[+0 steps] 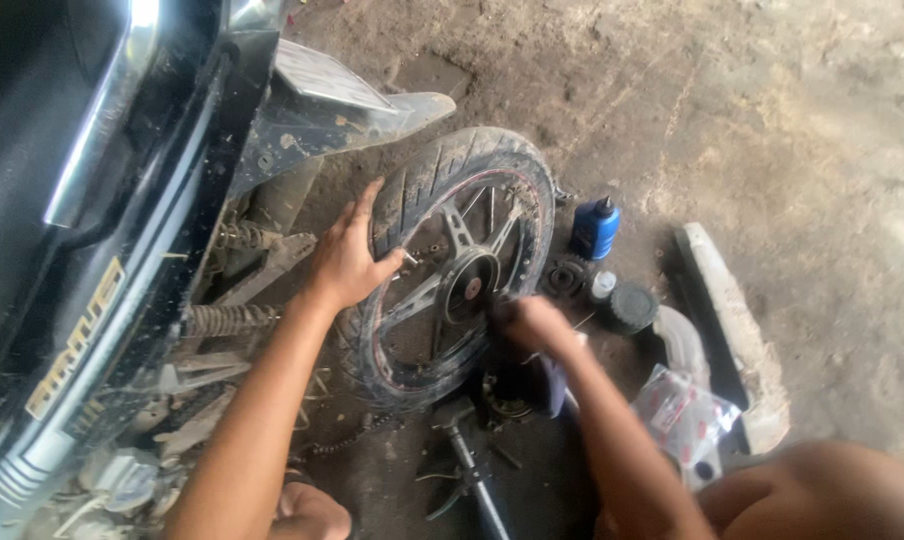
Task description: The person cleans a circular metal motorcycle part with a cloth, then wipes the rear wheel hub and tire with the same cloth. The person is sitting on the ground next to the motorcycle during the task.
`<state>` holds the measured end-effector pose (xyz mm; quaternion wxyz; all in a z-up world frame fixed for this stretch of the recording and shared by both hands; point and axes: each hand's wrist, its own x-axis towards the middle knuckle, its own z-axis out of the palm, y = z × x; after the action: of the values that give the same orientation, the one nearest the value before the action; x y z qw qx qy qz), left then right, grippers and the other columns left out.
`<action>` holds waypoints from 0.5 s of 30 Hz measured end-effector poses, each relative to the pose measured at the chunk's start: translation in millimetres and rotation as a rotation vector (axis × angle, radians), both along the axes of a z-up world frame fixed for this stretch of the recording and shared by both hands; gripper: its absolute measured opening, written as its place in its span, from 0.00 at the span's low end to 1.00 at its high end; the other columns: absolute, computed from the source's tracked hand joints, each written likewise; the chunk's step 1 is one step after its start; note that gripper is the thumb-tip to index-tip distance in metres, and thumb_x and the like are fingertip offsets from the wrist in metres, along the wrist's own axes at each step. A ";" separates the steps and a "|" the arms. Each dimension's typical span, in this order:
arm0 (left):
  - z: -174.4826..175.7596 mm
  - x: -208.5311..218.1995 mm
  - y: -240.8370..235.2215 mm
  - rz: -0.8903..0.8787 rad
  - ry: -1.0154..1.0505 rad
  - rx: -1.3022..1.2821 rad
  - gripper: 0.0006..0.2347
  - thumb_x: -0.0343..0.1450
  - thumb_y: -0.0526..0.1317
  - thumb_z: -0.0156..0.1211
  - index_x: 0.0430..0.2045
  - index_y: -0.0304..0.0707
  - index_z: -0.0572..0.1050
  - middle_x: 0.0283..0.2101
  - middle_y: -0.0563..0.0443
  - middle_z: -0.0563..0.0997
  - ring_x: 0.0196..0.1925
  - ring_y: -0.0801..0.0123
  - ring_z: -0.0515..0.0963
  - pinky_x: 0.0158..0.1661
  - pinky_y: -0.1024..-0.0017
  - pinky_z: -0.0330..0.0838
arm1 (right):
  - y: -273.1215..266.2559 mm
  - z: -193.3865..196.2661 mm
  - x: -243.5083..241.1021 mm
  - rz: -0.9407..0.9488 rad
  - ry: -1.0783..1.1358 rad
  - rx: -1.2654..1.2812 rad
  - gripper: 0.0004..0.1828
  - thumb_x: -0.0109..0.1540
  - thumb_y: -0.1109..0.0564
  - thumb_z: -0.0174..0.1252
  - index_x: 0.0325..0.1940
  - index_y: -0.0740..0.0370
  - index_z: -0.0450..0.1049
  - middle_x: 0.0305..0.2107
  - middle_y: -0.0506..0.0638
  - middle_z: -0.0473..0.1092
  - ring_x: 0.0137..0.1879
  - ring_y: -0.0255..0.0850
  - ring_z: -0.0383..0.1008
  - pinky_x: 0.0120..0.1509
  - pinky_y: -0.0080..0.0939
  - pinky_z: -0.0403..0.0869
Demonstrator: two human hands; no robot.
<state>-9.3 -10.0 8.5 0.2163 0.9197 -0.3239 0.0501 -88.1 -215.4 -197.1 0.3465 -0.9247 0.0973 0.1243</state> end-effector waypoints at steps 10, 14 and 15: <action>-10.9 -4.8 -3.5 0.046 -0.135 0.041 0.35 0.57 0.42 0.62 0.58 0.44 0.52 0.43 0.30 0.70 0.44 0.37 0.72 0.40 0.47 0.67 | 41.7 -12.1 6.9 -0.063 -0.179 -0.088 0.14 0.53 0.48 0.49 0.40 0.50 0.73 0.31 0.53 0.72 0.42 0.50 0.73 0.45 0.50 0.73; -15.5 -9.5 -7.7 0.039 -0.129 0.020 0.35 0.57 0.44 0.62 0.58 0.48 0.51 0.46 0.34 0.70 0.45 0.39 0.72 0.42 0.49 0.68 | 46.2 -32.5 14.6 -0.085 -0.152 -0.132 0.13 0.52 0.47 0.50 0.38 0.46 0.73 0.32 0.49 0.72 0.41 0.47 0.73 0.44 0.49 0.73; -15.6 -10.8 -10.4 0.038 -0.117 0.010 0.35 0.57 0.44 0.63 0.58 0.51 0.50 0.46 0.35 0.70 0.45 0.41 0.73 0.43 0.50 0.68 | 46.5 -34.1 16.4 -0.099 -0.160 -0.123 0.13 0.53 0.47 0.49 0.38 0.45 0.73 0.32 0.49 0.72 0.41 0.47 0.73 0.44 0.49 0.73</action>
<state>-20.1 -20.4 -7.1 0.1915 0.9221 -0.3189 0.1064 -71.7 -169.0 -231.2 0.3017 -0.9451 0.1225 0.0268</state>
